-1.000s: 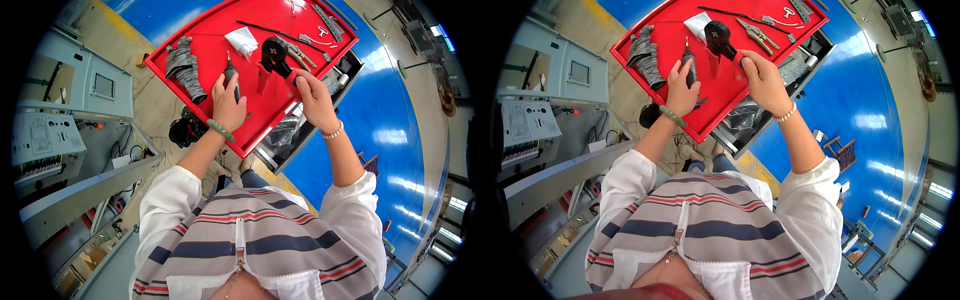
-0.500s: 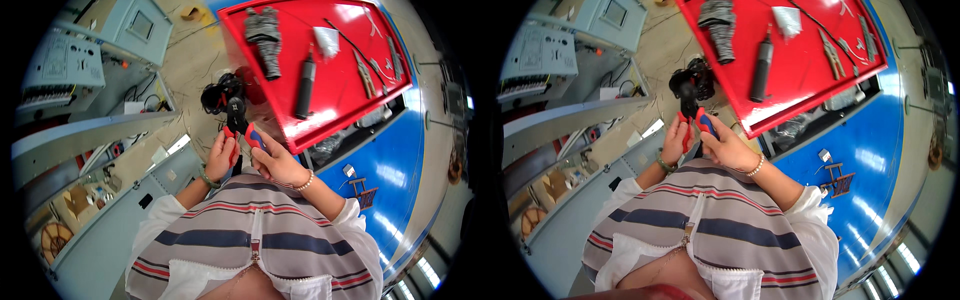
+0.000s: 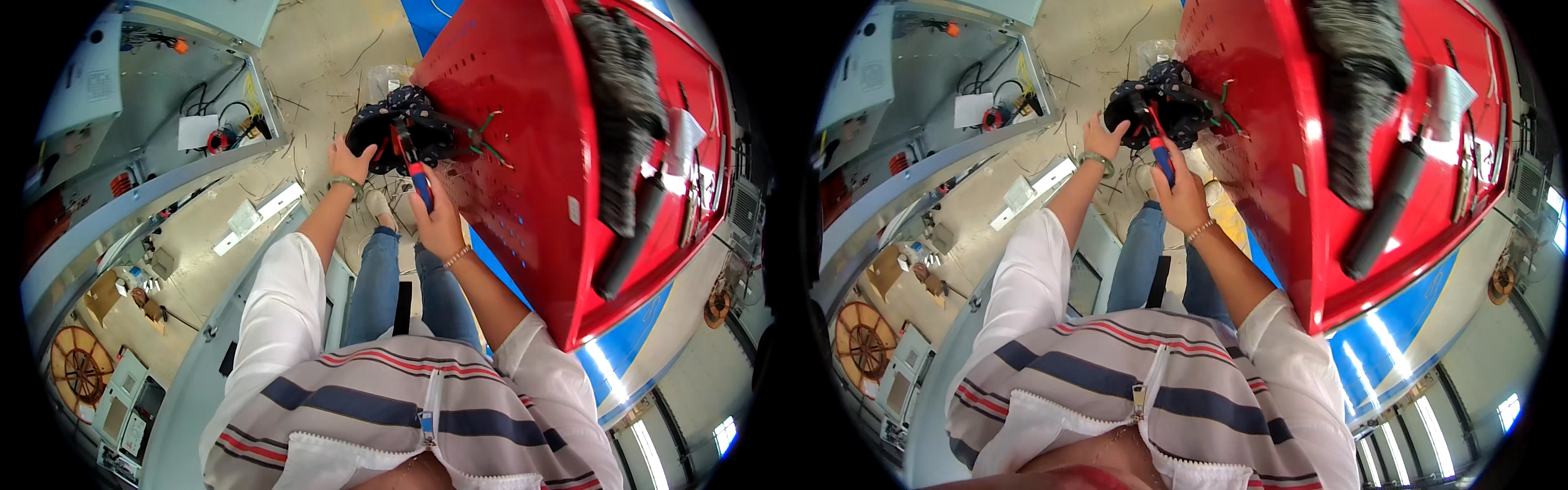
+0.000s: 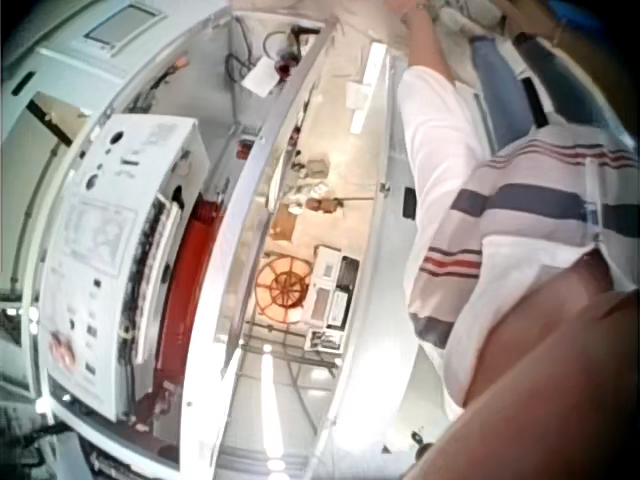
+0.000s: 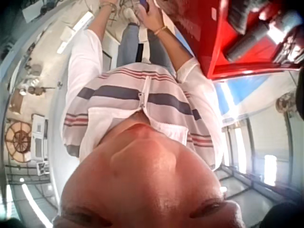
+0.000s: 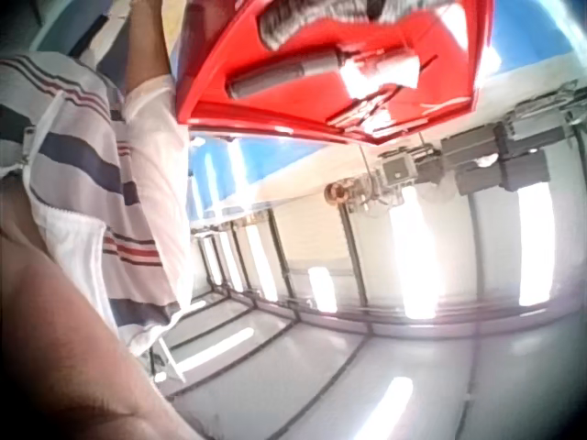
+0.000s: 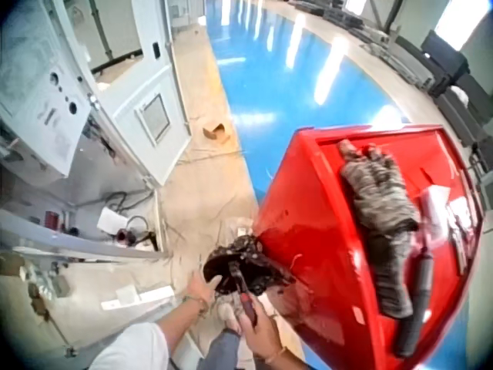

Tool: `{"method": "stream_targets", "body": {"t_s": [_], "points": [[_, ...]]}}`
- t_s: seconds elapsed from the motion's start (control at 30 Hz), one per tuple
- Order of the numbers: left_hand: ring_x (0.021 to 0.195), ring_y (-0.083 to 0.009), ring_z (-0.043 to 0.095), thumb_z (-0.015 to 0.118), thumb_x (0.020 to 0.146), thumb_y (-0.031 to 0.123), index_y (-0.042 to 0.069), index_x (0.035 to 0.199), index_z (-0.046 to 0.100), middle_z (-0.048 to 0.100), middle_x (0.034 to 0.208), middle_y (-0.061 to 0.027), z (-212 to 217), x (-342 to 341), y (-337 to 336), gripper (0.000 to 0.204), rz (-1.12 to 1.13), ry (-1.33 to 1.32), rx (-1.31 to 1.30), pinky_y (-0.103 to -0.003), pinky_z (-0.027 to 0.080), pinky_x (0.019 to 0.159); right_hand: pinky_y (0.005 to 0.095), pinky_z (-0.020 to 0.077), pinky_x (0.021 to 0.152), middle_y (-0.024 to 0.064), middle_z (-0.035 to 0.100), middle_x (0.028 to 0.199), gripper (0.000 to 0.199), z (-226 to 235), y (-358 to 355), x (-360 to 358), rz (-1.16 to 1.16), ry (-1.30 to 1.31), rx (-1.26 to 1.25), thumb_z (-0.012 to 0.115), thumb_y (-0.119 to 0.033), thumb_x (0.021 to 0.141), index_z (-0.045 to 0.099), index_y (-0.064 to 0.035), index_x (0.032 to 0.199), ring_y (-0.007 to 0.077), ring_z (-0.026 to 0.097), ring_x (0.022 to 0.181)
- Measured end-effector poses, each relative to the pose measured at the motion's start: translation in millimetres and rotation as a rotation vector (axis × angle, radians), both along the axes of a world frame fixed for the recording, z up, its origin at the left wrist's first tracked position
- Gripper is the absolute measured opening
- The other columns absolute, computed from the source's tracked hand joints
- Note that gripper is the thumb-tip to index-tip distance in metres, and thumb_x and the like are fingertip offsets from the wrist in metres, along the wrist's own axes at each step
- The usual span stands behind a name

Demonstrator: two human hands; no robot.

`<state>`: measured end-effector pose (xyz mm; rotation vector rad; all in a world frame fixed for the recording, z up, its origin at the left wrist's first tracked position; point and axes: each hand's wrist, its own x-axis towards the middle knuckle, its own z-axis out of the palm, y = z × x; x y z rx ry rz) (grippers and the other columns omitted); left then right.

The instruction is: The person organizes tools and items on a red rolling tool cart, placing a power drill, pliers, and a cloth into the cart. They then move the cart across the workshop floor, pick up a wooden stool and place it in the cart, and later handle a yellow extension cord and power strip before continuing to move the cart.

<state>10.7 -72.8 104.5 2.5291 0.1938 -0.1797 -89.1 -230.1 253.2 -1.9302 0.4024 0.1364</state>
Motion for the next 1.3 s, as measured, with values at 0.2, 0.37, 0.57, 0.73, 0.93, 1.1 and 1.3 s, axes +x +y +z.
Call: {"method": "stream_targets", "body": {"t_s": [0.2, 0.37, 0.57, 0.73, 0.93, 1.1, 1.3], "points": [[0.077, -0.0403, 0.060, 0.058, 0.084, 0.025, 0.001, 0.087, 0.061, 0.063, 0.079, -0.0203, -46.8, 41.4, 9.2, 0.025, 0.013, 0.126, -0.123, -0.044, 0.047, 0.068, 0.0438, 0.0494, 0.063, 0.0166, 0.064, 0.089, 0.050, -70.7, 3.4, 43.2, 0.313, 0.209, -0.517, 0.058, -0.026, 0.084, 0.044, -0.0148, 0.130, 0.0337, 0.063, 0.078], [0.067, -0.0382, 0.058, 0.057, 0.086, 0.024, 0.001, 0.082, 0.057, 0.060, 0.072, -0.0203, -10.3, 16.7, 5.4, 0.023, -0.006, 0.130, -0.229, -0.043, 0.044, 0.058, 0.0456, 0.0500, 0.070, 0.0166, 0.065, 0.087, 0.047, -86.6, 9.9, 63.3, 0.307, 0.506, -0.556, 0.057, -0.021, 0.082, 0.046, -0.0068, 0.125, 0.0341, 0.064, 0.080], [0.051, -0.0168, 0.054, 0.055, 0.089, 0.020, -0.001, 0.081, 0.052, 0.052, 0.059, -0.0107, 16.1, -30.1, -3.5, 0.023, 0.012, 0.187, -0.329, -0.032, 0.040, 0.048, 0.0456, 0.0431, 0.089, 0.0203, 0.057, 0.111, 0.048, -106.9, 38.0, 112.0, 0.284, 0.668, -0.580, 0.058, -0.025, 0.080, 0.045, -0.0070, 0.123, 0.0354, 0.057, 0.103], [0.060, -0.0220, 0.059, 0.056, 0.088, 0.020, 0.000, 0.085, 0.055, 0.060, 0.067, -0.0116, -8.1, -36.1, 18.5, 0.020, 0.204, 0.344, -0.510, -0.034, 0.047, 0.056, 0.0511, 0.0295, 0.099, 0.0185, 0.046, 0.127, 0.050, -116.8, 42.2, 74.0, 0.307, 0.421, -0.559, 0.059, -0.029, 0.080, 0.046, -0.0096, 0.125, 0.0353, 0.041, 0.120], [0.074, -0.0337, 0.062, 0.059, 0.084, 0.023, 0.002, 0.089, 0.060, 0.064, 0.078, -0.0173, -63.8, -34.3, 24.7, 0.021, -0.013, 0.229, -0.223, -0.040, 0.047, 0.066, 0.0430, 0.0440, 0.078, 0.0172, 0.055, 0.099, 0.022, -39.2, 43.6, -21.1, 0.187, 0.175, -0.301, 0.056, -0.019, 0.079, 0.059, -0.0067, 0.097, 0.0346, 0.054, 0.092], [0.074, -0.0259, 0.064, 0.060, 0.085, 0.016, 0.000, 0.105, 0.056, 0.065, 0.084, -0.0157, -58.2, -17.5, 24.0, 0.027, 0.061, 0.603, -0.408, -0.035, 0.049, 0.070, 0.0404, 0.0465, 0.074, 0.0132, 0.057, 0.088, 0.017, 87.9, 30.2, -84.7, 0.248, 0.079, 0.107, 0.054, -0.013, 0.085, 0.059, -0.0058, 0.100, 0.0326, 0.057, 0.084], [0.065, -0.0196, 0.061, 0.066, 0.081, 0.019, 0.004, 0.110, 0.049, 0.061, 0.075, -0.0085, -102.1, -41.9, 82.6, 0.037, -0.027, 0.469, -0.318, -0.031, 0.046, 0.049, 0.0363, 0.0482, 0.060, 0.0100, 0.055, 0.073, 0.016, 194.6, -12.9, -84.1, 0.288, -0.164, 0.271, 0.057, -0.007, 0.083, 0.060, -0.0056, 0.099, 0.0287, 0.058, 0.067]]}}
